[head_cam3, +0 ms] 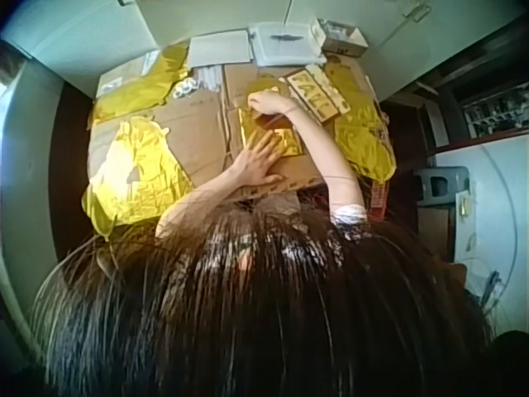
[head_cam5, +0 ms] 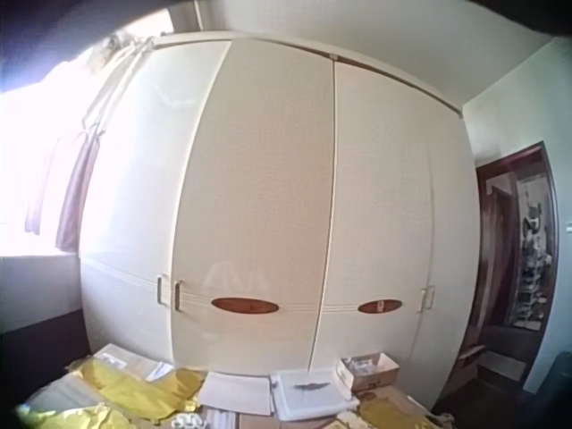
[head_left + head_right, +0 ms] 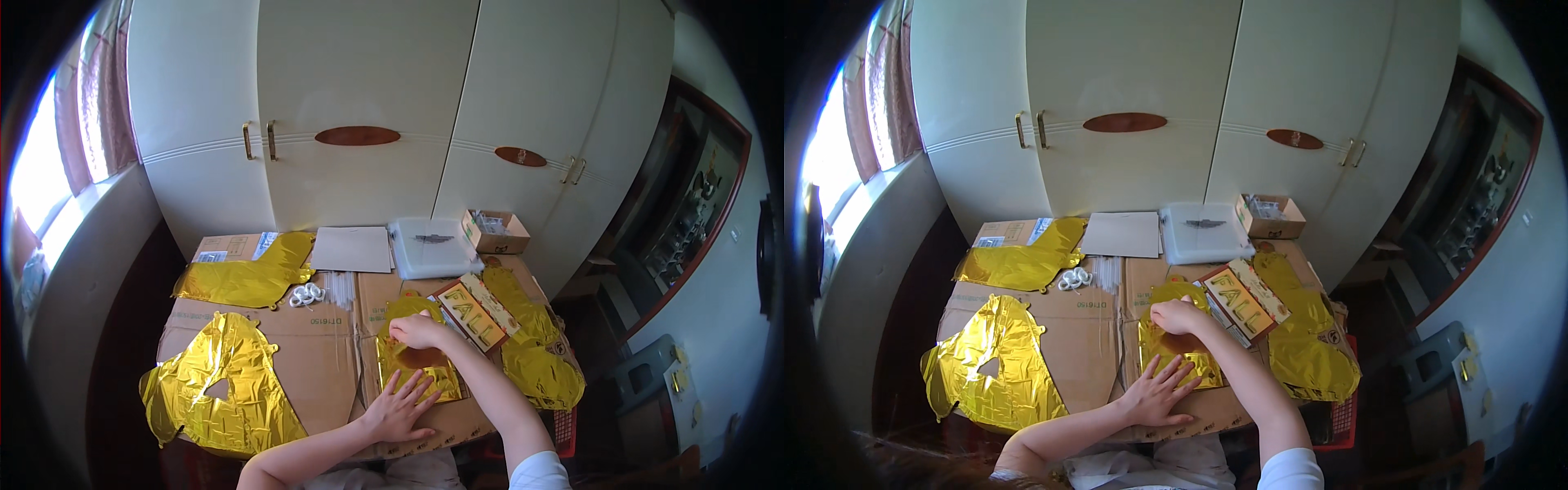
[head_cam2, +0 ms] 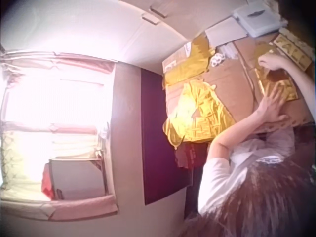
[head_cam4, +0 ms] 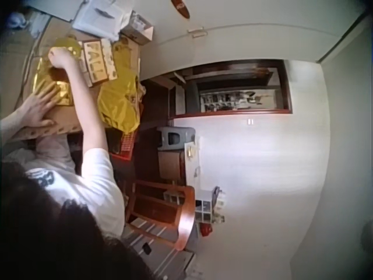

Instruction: The recorder is placing paper inserts into gold foil pouches, sealing them, and applying adhesive labels.

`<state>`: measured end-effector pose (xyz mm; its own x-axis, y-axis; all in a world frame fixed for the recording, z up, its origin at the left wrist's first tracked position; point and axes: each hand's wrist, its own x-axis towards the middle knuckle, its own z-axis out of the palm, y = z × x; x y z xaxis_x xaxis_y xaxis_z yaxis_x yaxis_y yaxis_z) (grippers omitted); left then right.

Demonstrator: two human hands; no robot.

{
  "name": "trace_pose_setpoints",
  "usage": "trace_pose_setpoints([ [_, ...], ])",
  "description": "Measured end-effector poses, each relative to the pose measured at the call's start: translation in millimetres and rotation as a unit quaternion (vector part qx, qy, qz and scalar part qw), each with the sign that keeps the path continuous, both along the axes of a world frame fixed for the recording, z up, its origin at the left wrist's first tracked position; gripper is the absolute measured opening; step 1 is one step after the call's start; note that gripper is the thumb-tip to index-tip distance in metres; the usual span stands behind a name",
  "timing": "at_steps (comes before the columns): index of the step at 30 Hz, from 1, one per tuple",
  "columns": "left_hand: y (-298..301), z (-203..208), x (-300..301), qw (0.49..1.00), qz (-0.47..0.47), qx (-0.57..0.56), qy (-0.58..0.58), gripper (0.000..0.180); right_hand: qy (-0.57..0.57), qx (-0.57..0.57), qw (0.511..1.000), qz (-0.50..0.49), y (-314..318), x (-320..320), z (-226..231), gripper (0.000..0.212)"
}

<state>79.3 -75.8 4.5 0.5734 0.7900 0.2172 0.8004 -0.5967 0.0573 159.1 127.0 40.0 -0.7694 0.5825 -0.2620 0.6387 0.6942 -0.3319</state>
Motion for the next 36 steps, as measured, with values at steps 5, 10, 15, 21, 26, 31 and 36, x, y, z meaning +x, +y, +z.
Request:
trace_pose_setpoints([
  [5,0,-2,-1,1.0,0.002,-0.004,-0.003,0.082,-0.08,-0.043,0.995,0.044,7,-5,9,0.027],
  [10,0,-3,-1,1.0,-0.001,-0.006,-0.001,0.082,-0.124,-0.077,0.984,0.099,6,-13,23,0.023],
  [15,-1,-2,-2,1.0,-0.001,-0.004,-0.006,0.082,-0.159,-0.047,0.98,0.107,6,-16,18,0.02],
  [21,-1,-1,-1,1.0,0.004,-0.012,-0.001,0.081,-0.147,-0.056,0.984,0.083,7,-10,13,0.017],
  [26,-2,1,-1,1.0,0.008,-0.01,0.007,0.081,-0.146,-0.062,0.984,0.083,6,-10,15,0.017],
  [31,-3,1,-1,1.0,0.004,0.003,0.002,0.081,-0.156,-0.026,0.984,0.085,2,-11,16,0.018],
  [36,-1,2,0,0.999,0.004,-0.016,0.027,0.081,-0.133,-0.033,0.988,0.07,1,-8,14,0.018],
])
